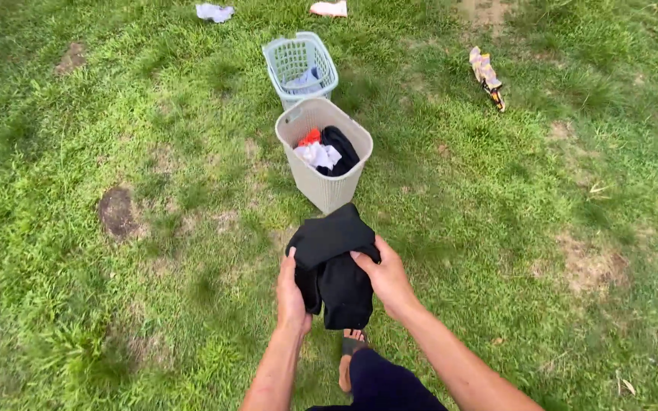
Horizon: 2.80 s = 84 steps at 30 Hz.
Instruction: Collecting dried clothes from a clothesline and placing them into a laundry basket on the grass.
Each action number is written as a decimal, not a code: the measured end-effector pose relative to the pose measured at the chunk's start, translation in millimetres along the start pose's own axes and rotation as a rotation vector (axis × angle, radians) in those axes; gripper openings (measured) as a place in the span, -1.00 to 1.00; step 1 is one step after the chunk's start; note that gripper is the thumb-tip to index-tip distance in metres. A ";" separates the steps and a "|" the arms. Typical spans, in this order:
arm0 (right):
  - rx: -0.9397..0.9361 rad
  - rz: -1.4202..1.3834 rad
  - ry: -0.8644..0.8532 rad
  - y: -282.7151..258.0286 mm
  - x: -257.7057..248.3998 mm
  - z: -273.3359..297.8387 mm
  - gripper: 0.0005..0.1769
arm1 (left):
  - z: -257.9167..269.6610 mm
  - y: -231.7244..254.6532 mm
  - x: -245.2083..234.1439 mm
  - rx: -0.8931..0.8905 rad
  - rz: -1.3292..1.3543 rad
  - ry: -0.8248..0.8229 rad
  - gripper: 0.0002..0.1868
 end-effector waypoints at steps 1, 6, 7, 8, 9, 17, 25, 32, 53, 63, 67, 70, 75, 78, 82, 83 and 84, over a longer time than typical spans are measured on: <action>-0.008 0.002 0.004 -8.8 -0.2 -21.8 -0.53 | -10.5 15.0 18.4 0.001 0.003 -0.009 -0.47; 0.090 0.113 0.030 -46.6 2.9 -95.9 -0.43 | -57.0 63.2 79.5 -0.019 -0.115 -0.030 -0.45; 0.092 0.114 0.038 -52.2 4.1 -114.0 -0.43 | -72.3 67.8 88.5 -0.025 -0.115 -0.034 -0.45; 0.085 0.139 0.039 -54.3 5.5 -127.6 -0.38 | -83.8 68.9 96.5 -0.041 -0.203 -0.076 -0.45; 0.078 0.165 0.041 -55.8 6.8 -141.8 -0.33 | -95.8 69.4 104.3 -0.056 -0.290 -0.120 -0.41; 0.392 0.205 0.154 -74.4 27.1 -266.3 -0.22 | -290.4 41.5 92.2 -0.119 -0.252 -0.057 -0.50; 0.143 0.268 0.345 -69.6 27.9 -422.3 -0.37 | -461.0 80.9 155.7 -0.157 -0.476 -0.154 -0.55; 0.402 0.507 0.428 -24.6 13.6 -489.3 -0.29 | -570.6 58.8 134.1 -0.090 -0.858 -0.236 -0.43; 0.366 0.110 0.700 31.6 -92.3 -258.9 -0.64 | -448.9 -86.6 166.5 -0.357 -1.041 -0.668 -0.62; 0.188 0.006 1.163 10.7 -208.3 79.1 -0.64 | -118.9 -225.9 273.3 -0.559 -0.954 -1.189 -0.67; 0.206 -0.065 1.364 5.2 -212.8 215.9 -0.67 | 31.8 -261.6 295.7 -0.652 -0.934 -1.375 -0.69; 0.199 -0.096 1.519 5.0 -203.8 302.1 -0.68 | 133.3 -279.0 296.6 -0.740 -0.872 -1.532 -0.70; 0.235 -0.184 1.754 13.6 -192.6 423.9 -0.67 | 283.8 -307.1 293.1 -0.863 -0.804 -1.798 -0.70; 0.239 -0.205 1.828 15.5 -191.6 484.3 -0.67 | 359.1 -330.9 288.4 -0.937 -0.759 -1.871 -0.70; 0.223 -0.316 1.955 54.7 -218.0 566.6 -0.69 | 452.2 -382.7 274.6 -1.007 -0.795 -1.989 -0.68; 0.188 -0.288 1.962 55.6 -227.1 583.2 -0.69 | 471.9 -397.8 269.9 -1.041 -0.785 -1.998 -0.68; 0.158 -0.253 1.972 56.5 -237.3 608.4 -0.69 | 500.4 -414.8 263.0 -1.082 -0.770 -2.006 -0.68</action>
Point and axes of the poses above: each hand's wrist, its own z-axis away from the middle knuckle, its own x-axis out of the palm, y = z × x, the point moved 8 cm from there along -z, towards the middle knuckle, and after that the axes turned 9 degrees about z, right-handed, at the moved point
